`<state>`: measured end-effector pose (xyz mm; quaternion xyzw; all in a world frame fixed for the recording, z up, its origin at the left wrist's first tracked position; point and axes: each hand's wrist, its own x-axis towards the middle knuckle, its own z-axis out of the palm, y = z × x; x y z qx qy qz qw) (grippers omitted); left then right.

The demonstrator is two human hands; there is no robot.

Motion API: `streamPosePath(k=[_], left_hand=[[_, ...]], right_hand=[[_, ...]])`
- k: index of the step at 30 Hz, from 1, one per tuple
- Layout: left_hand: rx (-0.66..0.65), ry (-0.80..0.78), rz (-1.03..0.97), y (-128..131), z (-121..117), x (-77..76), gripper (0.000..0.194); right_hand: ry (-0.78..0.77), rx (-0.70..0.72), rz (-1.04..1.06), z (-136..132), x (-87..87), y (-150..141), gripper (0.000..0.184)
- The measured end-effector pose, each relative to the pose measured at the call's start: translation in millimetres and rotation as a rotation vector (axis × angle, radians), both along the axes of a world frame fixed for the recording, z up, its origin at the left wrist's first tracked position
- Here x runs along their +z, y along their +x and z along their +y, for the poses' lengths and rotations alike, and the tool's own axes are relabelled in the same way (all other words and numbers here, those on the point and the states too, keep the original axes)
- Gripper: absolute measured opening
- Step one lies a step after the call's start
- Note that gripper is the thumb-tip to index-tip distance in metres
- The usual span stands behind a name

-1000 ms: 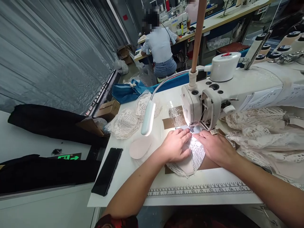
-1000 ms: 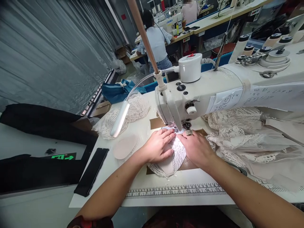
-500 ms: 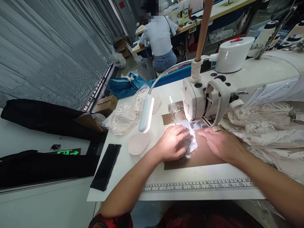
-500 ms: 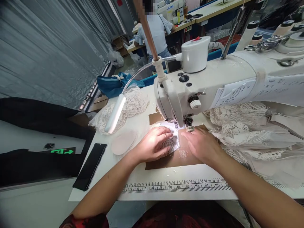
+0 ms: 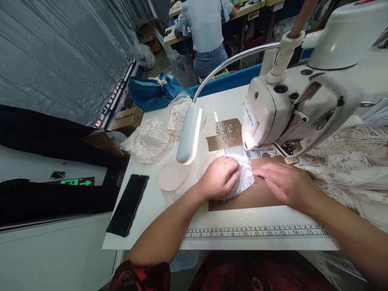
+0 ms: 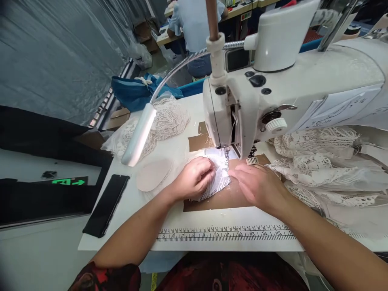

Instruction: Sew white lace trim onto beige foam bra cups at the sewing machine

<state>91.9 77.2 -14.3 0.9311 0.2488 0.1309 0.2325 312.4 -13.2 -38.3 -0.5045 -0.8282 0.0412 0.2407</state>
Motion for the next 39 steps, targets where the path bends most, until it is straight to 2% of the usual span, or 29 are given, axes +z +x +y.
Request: streamPosePath(k=[5, 10, 14, 24, 29, 35, 39], left_hand=[[-0.012, -0.002, 0.011, -3, 0, -2.3, 0.019], [-0.200, 0.183, 0.099, -7, -4, -7.5, 0.027], [-0.253, 0.251, 0.162, -7, -8, -9.8, 0.033], [-0.249, 0.322, 0.192, -6, -13, -8.4, 0.035], [-0.248, 0.314, 0.179, -5, -13, -10.5, 0.033], [-0.246, 0.278, 0.103, -4, -13, -6.9, 0.032], [-0.200, 0.286, 0.174, -1, -13, -4.9, 0.039]], right_hand=[[-0.073, 0.160, -0.154, -3, 5.4, -1, 0.029], [-0.112, 0.174, -0.214, -6, 8.7, 1, 0.033], [-0.086, 0.191, -0.216, -7, 10.2, 2, 0.032], [-0.068, 0.176, -0.156, -8, 13.7, 3, 0.029], [-0.080, 0.100, -0.056, -7, 15.1, 2, 0.029], [-0.067, 0.114, -0.186, -9, 8.6, -2, 0.031], [-0.052, 0.113, -0.197, -10, 3.7, -3, 0.030]])
